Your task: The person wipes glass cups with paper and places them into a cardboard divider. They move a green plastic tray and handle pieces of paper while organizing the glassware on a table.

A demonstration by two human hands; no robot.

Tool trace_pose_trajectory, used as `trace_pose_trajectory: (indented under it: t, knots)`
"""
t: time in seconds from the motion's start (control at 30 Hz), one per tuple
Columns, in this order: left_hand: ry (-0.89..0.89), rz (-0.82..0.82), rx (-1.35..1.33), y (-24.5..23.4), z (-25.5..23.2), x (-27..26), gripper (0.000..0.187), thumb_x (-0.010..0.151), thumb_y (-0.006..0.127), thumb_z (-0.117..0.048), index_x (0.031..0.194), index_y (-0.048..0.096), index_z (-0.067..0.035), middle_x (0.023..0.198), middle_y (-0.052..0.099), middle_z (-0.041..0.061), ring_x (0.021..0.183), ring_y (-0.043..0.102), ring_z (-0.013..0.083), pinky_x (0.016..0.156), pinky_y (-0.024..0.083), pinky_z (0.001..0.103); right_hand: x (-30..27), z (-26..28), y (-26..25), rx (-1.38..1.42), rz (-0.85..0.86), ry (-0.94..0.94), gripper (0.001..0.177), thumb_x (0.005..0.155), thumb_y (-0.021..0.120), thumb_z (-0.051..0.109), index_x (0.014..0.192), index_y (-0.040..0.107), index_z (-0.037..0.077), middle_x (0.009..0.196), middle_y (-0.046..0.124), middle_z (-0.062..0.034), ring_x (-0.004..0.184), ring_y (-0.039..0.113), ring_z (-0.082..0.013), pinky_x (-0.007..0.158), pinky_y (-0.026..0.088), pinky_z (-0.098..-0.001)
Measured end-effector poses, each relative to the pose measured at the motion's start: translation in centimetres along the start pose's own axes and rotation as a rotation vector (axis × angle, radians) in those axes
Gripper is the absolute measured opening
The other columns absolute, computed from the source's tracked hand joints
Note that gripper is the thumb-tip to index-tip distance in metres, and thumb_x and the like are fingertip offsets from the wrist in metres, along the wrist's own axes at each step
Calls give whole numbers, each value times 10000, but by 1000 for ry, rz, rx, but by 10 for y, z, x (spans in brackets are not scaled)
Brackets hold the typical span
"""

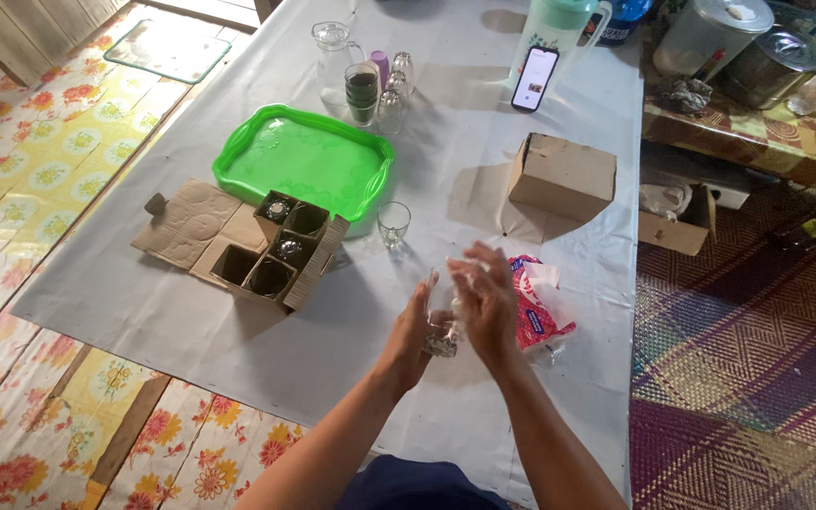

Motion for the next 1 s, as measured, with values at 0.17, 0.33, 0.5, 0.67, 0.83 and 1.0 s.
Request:
trace_pose_trajectory:
  t: [0.17,0.33,0.5,0.67,0.83,1.0]
  knots:
    - [47,-21,-208,-5,-8,16,610,1048,403,-529,1411,510,-50,1155,675,120,1031,689,228,838,594,390,-27,39,11,112,140,-203,179,991,604,86,1130,711,51,1339,678,-106,1426,526,-330,1266,267,-544]
    - [69,101,-158,12,-10,3,610,1026,396,-541,1440,498,-105,1239,679,80,1086,694,205,835,595,373,-7,18,6,105,130,-177,177,999,586,86,1100,728,52,1375,676,-100,1457,503,-309,1281,272,-530]
    - [1,79,27,21,-5,-3,626,1040,439,-600,1561,437,-255,1154,655,167,935,581,233,715,528,331,2,-12,-11,72,5,187,131,963,651,76,1039,755,53,1221,638,-122,1175,591,-299,987,472,-422]
    - [3,133,-187,23,-15,2,706,1015,419,-604,1571,337,-177,1345,612,140,1159,678,263,859,591,396,-21,32,4,24,33,-186,129,884,664,17,990,731,50,1116,671,-101,1181,607,-292,1171,385,-480]
    - [147,234,-246,27,-31,-11,699,974,452,-560,1588,240,-303,1393,584,111,1233,653,244,1021,569,408,-17,33,4,43,90,-263,133,915,645,9,1011,719,65,1146,705,-76,1244,639,-270,1245,333,-544]
    - [108,453,-290,36,-20,-14,662,1164,511,-552,1649,397,-115,1339,553,166,1167,565,280,916,540,414,5,8,-17,67,-75,4,137,1002,640,114,1089,733,63,1232,704,-77,1331,602,-288,1195,419,-479]
Point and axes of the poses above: each hand's wrist, its own x-axis towards the middle knuckle, its own y-axis out of the palm, z = x × y, the point moved 6 cm from there along x, towards the middle knuckle
